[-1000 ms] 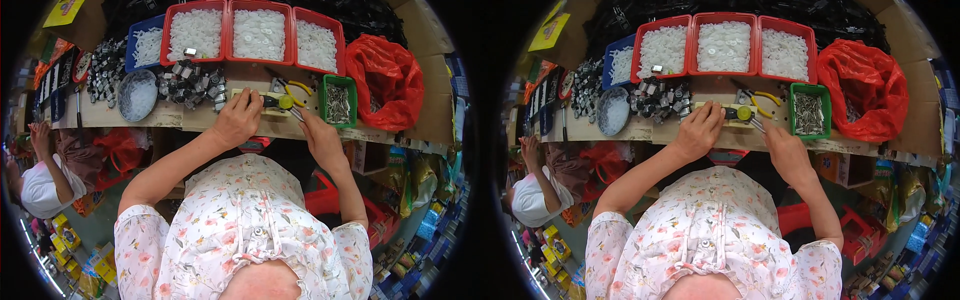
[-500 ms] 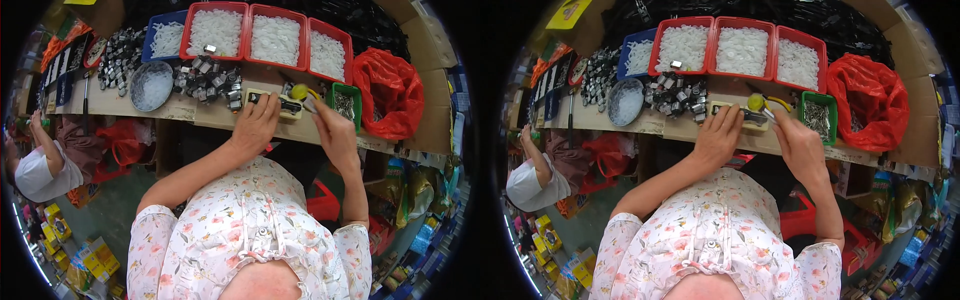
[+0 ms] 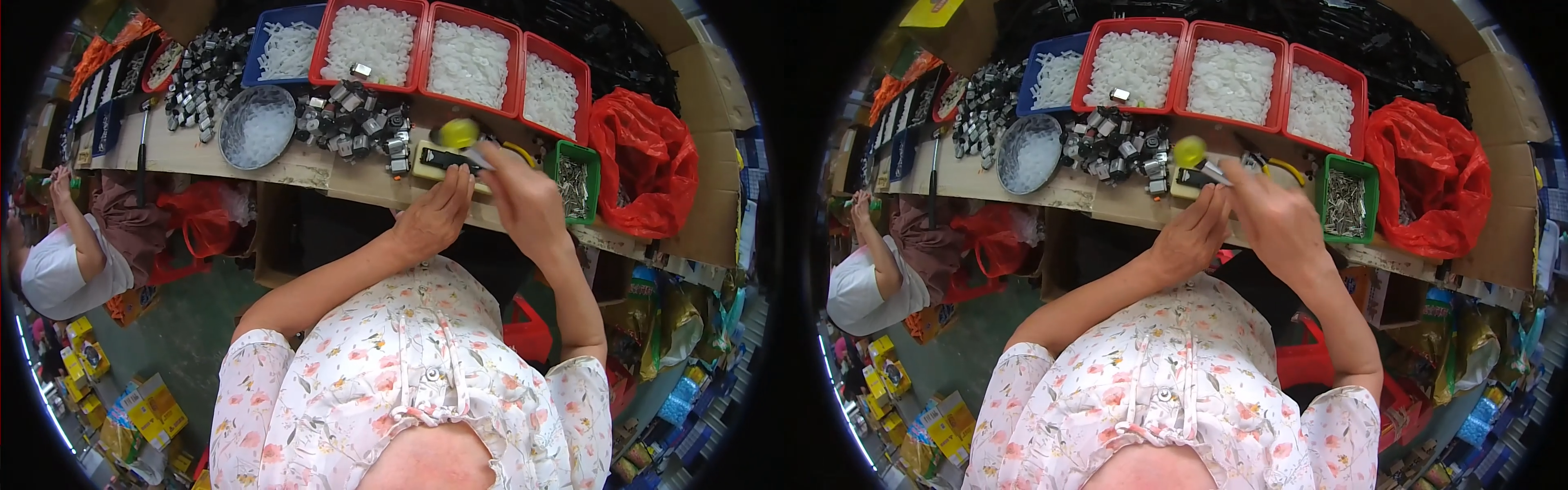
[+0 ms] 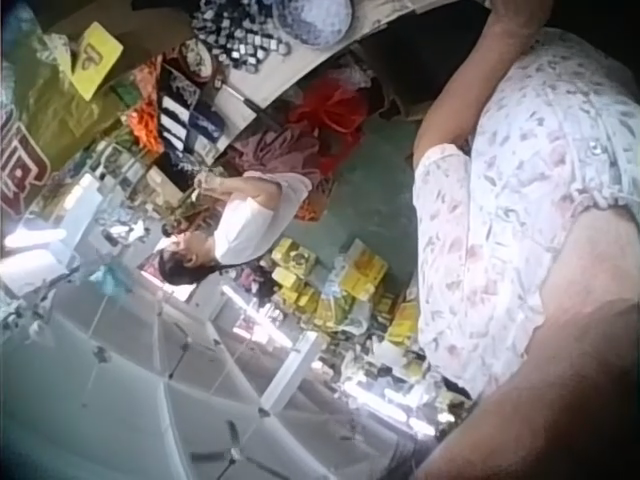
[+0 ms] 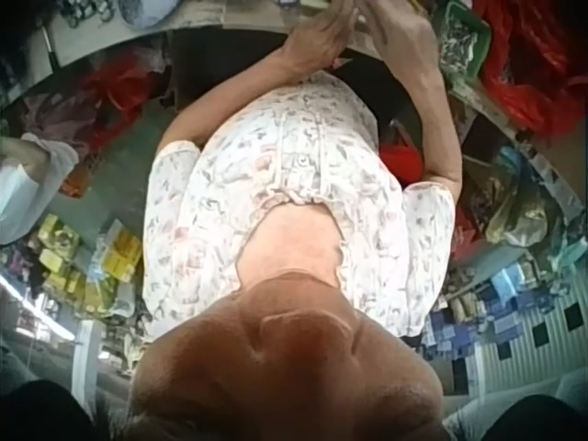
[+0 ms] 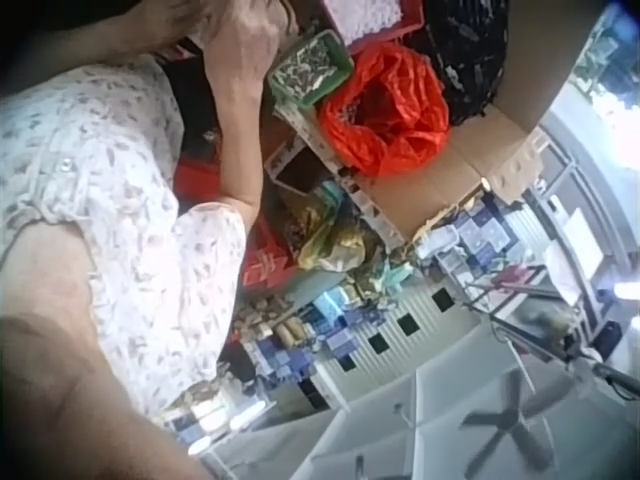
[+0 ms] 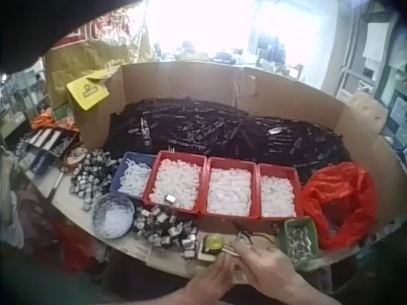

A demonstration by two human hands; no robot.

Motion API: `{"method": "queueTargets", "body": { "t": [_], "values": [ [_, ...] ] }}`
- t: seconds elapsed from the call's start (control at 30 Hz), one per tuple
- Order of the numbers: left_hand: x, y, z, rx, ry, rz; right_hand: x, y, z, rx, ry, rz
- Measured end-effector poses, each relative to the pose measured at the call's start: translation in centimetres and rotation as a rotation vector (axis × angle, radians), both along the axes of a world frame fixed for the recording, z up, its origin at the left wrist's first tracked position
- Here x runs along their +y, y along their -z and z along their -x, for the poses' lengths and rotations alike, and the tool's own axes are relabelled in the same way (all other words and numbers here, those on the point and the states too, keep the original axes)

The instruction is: Assembling small electronic components using various parts from bins and basic tools.

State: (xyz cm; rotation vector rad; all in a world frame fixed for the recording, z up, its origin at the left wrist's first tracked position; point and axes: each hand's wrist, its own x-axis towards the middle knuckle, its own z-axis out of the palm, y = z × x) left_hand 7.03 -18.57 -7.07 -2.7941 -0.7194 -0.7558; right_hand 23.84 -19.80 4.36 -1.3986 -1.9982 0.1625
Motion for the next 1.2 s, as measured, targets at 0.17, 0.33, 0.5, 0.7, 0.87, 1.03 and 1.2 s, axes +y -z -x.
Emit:
{"method": "queueTargets", "body": {
  "t": [0.17,0.33,0.5,0.7,0.87,1.03,1.2],
  "values": [
    [0.3,-0.4,0.2,-0.057,0.024,0.100,0.7,-0.8,-0.6,-0.183,-0.040,0.283],
    [0.4,-1.1,1.8,-0.165,0.077,0.211,-1.1,1.4,-2.0,-0.104,0.085,0.196],
    [1.0,-1.4,3.3,-0.218,0.010,0.249,-2.6,0.1,-1.8,0.015,0.106,0.021],
    [0.9,-1.9,2.6,-0.219,0.006,0.245,-4.7,2.2,-2.5,-0.284,0.142,0.327],
    [1.5,-1.8,0.8,-0.241,0.043,0.236,-5.5,2.7,-2.8,-0.028,0.195,0.071],
    [1.8,-0.9,0.6,-0.229,0.058,0.183,-6.5,1.4,-4.3,-0.008,0.330,0.074],
    [2.1,-0.7,0.2,-0.235,0.068,0.170,-6.6,3.3,-5.6,-0.115,0.392,0.403]
  ]
}}
